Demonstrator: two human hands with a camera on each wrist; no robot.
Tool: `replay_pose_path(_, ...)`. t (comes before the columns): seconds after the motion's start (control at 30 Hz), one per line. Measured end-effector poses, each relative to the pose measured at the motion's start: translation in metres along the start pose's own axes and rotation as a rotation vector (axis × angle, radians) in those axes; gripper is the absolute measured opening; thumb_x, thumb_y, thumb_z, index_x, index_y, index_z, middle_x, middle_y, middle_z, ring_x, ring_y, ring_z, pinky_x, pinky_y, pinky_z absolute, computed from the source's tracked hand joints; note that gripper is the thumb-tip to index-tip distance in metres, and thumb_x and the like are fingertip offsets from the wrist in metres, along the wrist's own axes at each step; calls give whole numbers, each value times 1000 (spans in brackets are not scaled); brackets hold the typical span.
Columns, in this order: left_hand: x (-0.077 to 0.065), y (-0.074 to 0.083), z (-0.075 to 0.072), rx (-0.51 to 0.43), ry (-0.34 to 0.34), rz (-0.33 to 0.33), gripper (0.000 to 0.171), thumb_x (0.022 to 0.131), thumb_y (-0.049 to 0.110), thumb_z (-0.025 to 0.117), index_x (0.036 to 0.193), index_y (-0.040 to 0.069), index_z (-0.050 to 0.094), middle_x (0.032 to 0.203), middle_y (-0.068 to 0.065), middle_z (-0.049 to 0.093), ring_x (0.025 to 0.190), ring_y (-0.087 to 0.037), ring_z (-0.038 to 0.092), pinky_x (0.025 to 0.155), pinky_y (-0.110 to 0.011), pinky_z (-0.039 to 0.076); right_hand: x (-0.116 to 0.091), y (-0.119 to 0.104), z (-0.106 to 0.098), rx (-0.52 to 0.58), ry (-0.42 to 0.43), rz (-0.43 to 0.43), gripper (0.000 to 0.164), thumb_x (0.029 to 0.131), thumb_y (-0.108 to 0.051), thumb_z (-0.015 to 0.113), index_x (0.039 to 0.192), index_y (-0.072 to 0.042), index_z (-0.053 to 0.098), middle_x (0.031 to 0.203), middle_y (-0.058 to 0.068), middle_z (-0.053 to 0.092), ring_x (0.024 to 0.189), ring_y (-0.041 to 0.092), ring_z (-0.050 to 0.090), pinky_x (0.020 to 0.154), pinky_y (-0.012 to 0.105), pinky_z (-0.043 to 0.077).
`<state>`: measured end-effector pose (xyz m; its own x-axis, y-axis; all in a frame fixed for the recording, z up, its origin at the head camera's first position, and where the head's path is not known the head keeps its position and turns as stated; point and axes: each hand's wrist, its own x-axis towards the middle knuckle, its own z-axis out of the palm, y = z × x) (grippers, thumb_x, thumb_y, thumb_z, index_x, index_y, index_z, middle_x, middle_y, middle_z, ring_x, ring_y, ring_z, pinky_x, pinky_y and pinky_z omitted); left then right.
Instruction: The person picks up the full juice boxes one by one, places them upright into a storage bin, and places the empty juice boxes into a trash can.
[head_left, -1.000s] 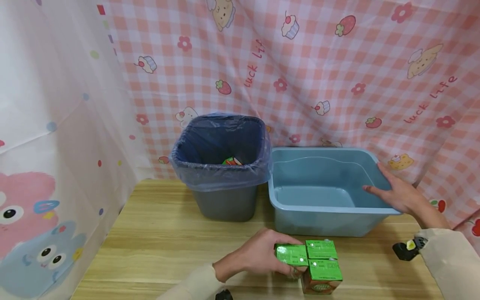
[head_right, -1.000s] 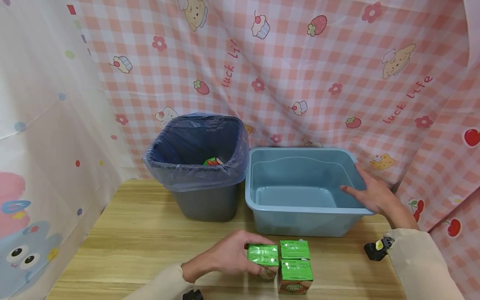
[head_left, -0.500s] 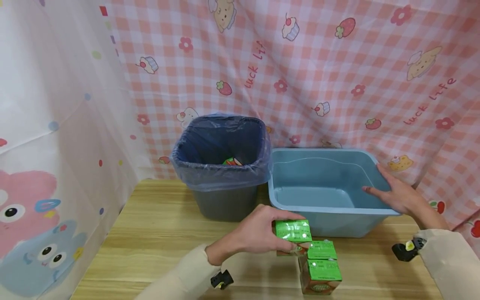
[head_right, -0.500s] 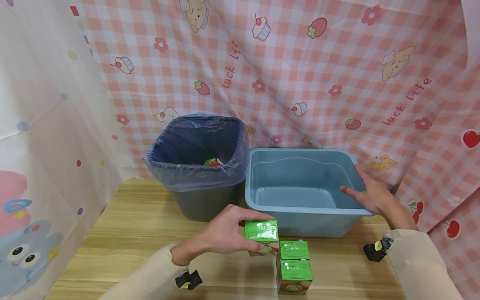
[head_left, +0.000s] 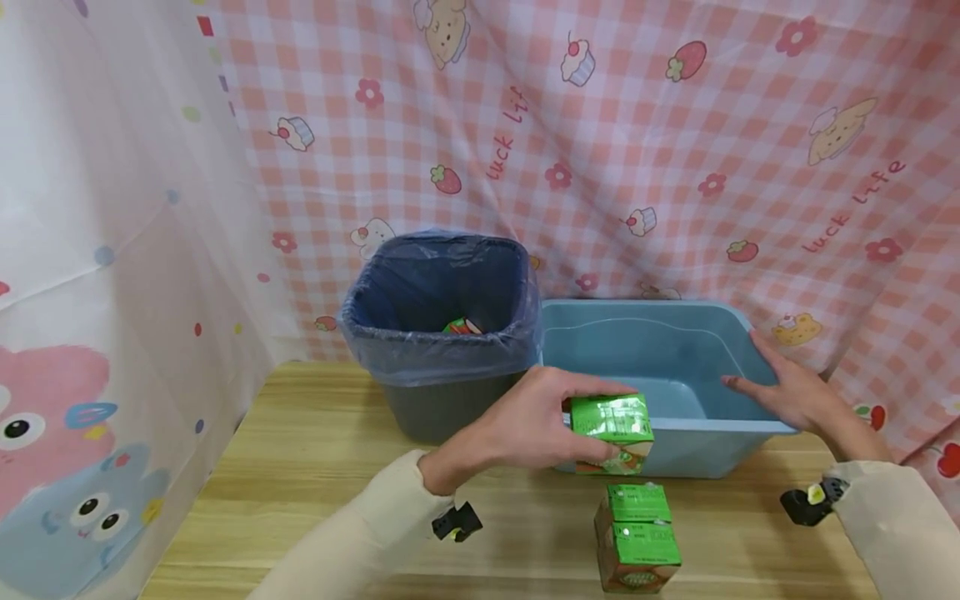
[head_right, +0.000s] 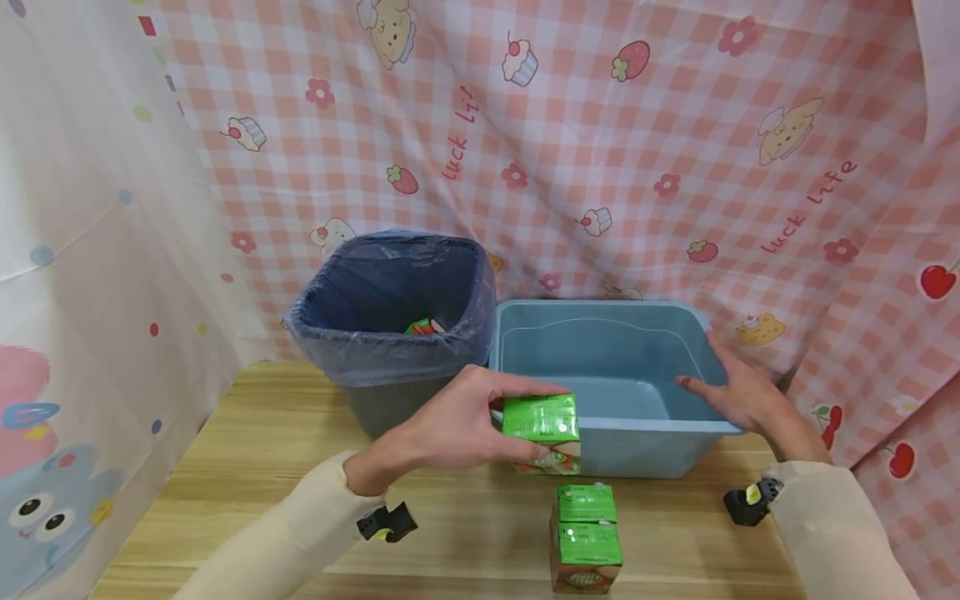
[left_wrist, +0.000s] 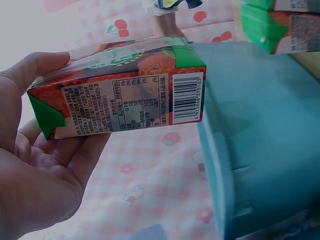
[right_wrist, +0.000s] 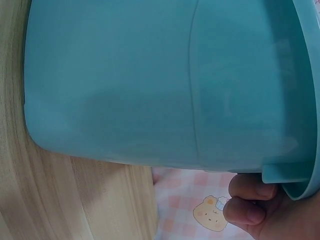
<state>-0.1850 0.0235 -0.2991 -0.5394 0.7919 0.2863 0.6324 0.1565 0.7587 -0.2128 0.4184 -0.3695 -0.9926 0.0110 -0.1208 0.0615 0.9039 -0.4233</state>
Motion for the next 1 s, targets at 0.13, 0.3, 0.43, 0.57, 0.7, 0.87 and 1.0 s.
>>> replay_pose_path(0.13,11,5,-5,-7,11,9,50,81,13,79,130,16,67,90,4,71,63,-3,61,57,-22,53,0,1,0,3,-2,8,101,96,-61,49,156,-9,-14,153,43,5,127,72,21,95,81,25)
replay_pose_path(0.3,27,5,-11,16,53,-5,53,81,17,81,132,18,66,99,6,70,71,-3,62,62,-21,54,0,1,0,13,-6,20,102,96,-62,49,156,-10,-15,152,44,4,127,73,20,95,81,24)
replay_pose_path(0.43,41,1,-13,11,87,-32,52,84,18,79,133,19,65,104,4,68,74,-6,63,64,-21,55,1,1,1,12,-6,28,102,96,-62,49,156,-10,-15,151,45,5,126,73,21,95,81,25)
replay_pose_path(0.57,57,-3,-14,-6,123,-53,53,84,18,79,135,19,63,109,1,69,81,-8,63,68,-21,55,1,1,1,5,0,22,102,96,-63,48,156,-10,-14,151,45,7,125,72,23,94,80,26)
replay_pose_path(0.7,73,-8,-13,2,154,-66,54,84,20,80,135,17,63,106,3,69,81,-8,62,68,-21,54,1,1,1,6,3,13,101,96,-62,49,157,-10,-13,151,45,8,126,72,23,94,80,26)
replay_pose_path(0.87,90,-16,-10,43,187,-96,53,83,23,81,133,16,65,97,4,69,76,-10,60,64,-22,52,1,1,2,-4,3,25,101,96,-63,48,156,-10,-13,150,46,9,125,72,24,95,80,27)
replay_pose_path(1.0,103,-23,-9,51,201,-137,52,83,23,80,133,17,66,102,2,69,78,-10,59,65,-22,51,1,1,2,-6,2,35,101,96,-64,47,156,-11,-14,150,46,8,125,72,24,95,80,27)
